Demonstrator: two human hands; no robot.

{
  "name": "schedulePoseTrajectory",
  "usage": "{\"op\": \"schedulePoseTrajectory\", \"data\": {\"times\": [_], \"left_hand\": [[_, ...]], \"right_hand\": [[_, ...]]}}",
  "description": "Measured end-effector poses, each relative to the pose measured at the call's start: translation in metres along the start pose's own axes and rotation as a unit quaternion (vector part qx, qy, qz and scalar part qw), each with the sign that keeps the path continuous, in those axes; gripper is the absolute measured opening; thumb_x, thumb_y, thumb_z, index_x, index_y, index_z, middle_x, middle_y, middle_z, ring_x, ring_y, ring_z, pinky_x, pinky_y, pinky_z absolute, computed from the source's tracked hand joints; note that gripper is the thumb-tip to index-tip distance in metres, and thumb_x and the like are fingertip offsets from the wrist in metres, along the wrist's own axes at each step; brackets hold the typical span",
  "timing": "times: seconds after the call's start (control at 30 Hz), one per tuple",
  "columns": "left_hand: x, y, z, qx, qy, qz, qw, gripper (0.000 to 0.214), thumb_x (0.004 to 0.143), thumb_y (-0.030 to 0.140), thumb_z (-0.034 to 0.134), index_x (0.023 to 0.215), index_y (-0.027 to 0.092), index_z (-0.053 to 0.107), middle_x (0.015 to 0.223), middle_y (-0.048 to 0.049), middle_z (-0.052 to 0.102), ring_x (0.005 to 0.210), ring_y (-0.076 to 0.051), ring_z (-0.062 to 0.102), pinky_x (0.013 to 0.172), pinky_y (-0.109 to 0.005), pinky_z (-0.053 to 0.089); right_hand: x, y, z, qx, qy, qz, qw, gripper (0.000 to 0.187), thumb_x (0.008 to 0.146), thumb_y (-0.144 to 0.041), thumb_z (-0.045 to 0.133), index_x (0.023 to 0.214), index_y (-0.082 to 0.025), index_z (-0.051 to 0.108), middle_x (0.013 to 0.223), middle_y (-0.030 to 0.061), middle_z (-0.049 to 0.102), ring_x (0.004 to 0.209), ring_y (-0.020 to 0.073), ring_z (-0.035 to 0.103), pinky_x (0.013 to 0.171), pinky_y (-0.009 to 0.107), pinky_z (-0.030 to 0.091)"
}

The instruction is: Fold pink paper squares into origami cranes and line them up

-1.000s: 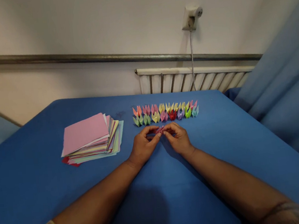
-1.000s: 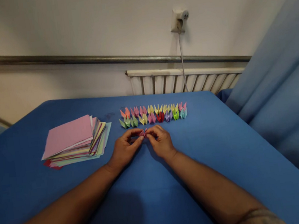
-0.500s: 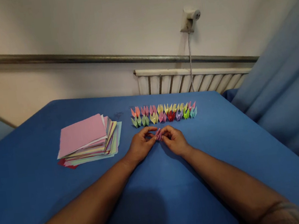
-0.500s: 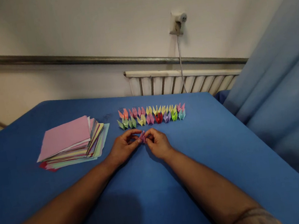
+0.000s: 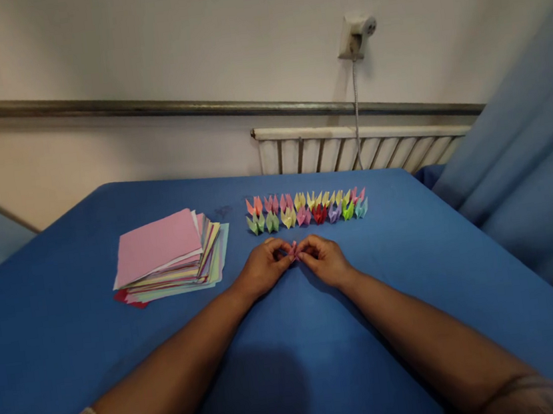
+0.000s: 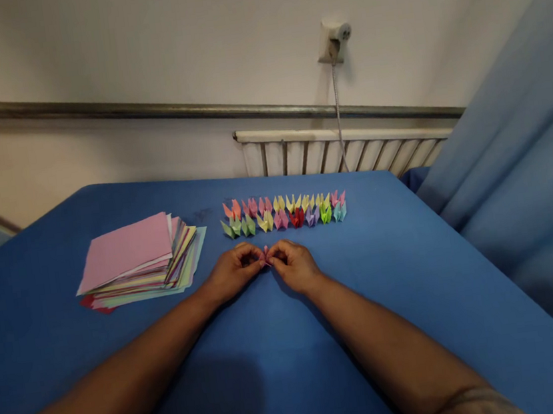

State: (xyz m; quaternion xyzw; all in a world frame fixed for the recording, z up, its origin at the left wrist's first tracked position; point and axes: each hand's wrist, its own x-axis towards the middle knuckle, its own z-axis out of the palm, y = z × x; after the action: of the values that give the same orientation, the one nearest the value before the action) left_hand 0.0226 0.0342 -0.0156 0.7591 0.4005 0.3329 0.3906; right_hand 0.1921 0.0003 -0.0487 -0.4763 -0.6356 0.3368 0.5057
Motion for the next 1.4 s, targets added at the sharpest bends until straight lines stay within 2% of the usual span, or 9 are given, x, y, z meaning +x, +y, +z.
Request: {"op": "schedulePoseTrajectory", "data": {"times": [0.17, 0.37, 0.57, 0.73, 0.97, 1.23, 1.4], "left_hand": [[0.001, -0.008, -0.003, 0.045, 0.006, 0.011, 0.999, 0.009, 0.074, 0.028, 0.064, 0.075, 0.02, 0.068, 0.076, -0.0007, 0.062, 0.07, -0.015, 0.057, 0.067, -0.027, 0.043], [0.002, -0.006, -0.007, 0.082, 0.022, -0.007, 0.996, 0.006, 0.073, 0.021, 0.062, 0.073, 0.019, 0.068, 0.078, -0.0013, 0.064, 0.073, -0.016, 0.059, 0.072, -0.029, 0.045], [0.002, -0.005, -0.006, 0.06, 0.015, 0.0, 0.998, 0.007, 0.073, 0.018, 0.062, 0.069, 0.018, 0.068, 0.08, -0.0009, 0.066, 0.078, -0.016, 0.06, 0.079, -0.03, 0.046], [0.001, -0.005, -0.004, 0.043, 0.003, 0.003, 0.999, 0.009, 0.075, 0.025, 0.063, 0.073, 0.018, 0.068, 0.08, -0.0015, 0.066, 0.077, -0.016, 0.06, 0.076, -0.029, 0.047], [0.001, -0.001, -0.007, 0.131, 0.017, -0.011, 0.991, 0.008, 0.075, 0.023, 0.061, 0.074, 0.017, 0.066, 0.08, -0.0019, 0.065, 0.075, -0.016, 0.06, 0.071, -0.028, 0.045], [0.003, -0.006, -0.011, 0.17, 0.008, -0.009, 0.985, 0.005, 0.07, 0.022, 0.066, 0.071, 0.018, 0.068, 0.1, -0.0065, 0.068, 0.095, -0.023, 0.061, 0.091, -0.039, 0.044], [0.002, -0.002, -0.01, 0.111, 0.029, 0.007, 0.993, 0.006, 0.072, 0.024, 0.065, 0.069, 0.02, 0.068, 0.102, -0.0055, 0.069, 0.099, -0.022, 0.061, 0.094, -0.039, 0.043]], "right_hand": [[0.0, 0.0, -0.001, -0.038, 0.012, 0.02, 0.999, 0.004, 0.078, -0.024, 0.057, 0.078, -0.021, 0.06, 0.072, -0.0013, 0.065, 0.064, 0.0136, 0.062, 0.059, 0.024, 0.048], [0.001, 0.0, -0.004, -0.094, 0.038, 0.036, 0.994, 0.004, 0.076, -0.021, 0.055, 0.076, -0.021, 0.059, 0.066, -0.0027, 0.061, 0.059, 0.0133, 0.058, 0.056, 0.024, 0.045], [0.0, -0.006, -0.006, -0.129, 0.003, 0.032, 0.991, 0.003, 0.078, -0.022, 0.057, 0.08, -0.02, 0.059, 0.072, -0.0014, 0.062, 0.064, 0.0128, 0.057, 0.06, 0.024, 0.044], [-0.001, -0.007, -0.006, -0.165, -0.008, -0.004, 0.986, 0.003, 0.079, -0.02, 0.058, 0.078, -0.02, 0.061, 0.076, -0.0001, 0.058, 0.067, 0.0124, 0.054, 0.061, 0.024, 0.043], [0.002, -0.004, -0.009, -0.191, -0.019, 0.014, 0.981, 0.004, 0.075, -0.016, 0.058, 0.072, -0.019, 0.059, 0.074, -0.0013, 0.054, 0.065, 0.0115, 0.052, 0.062, 0.024, 0.041], [0.004, 0.001, -0.013, -0.167, -0.029, 0.014, 0.985, 0.006, 0.074, -0.014, 0.062, 0.071, -0.019, 0.061, 0.074, -0.0017, 0.053, 0.063, 0.0106, 0.051, 0.06, 0.023, 0.04], [0.005, 0.002, -0.017, -0.141, -0.042, -0.003, 0.989, 0.007, 0.078, -0.017, 0.061, 0.073, -0.019, 0.065, 0.08, 0.0009, 0.059, 0.065, 0.0114, 0.053, 0.062, 0.024, 0.041]]}}
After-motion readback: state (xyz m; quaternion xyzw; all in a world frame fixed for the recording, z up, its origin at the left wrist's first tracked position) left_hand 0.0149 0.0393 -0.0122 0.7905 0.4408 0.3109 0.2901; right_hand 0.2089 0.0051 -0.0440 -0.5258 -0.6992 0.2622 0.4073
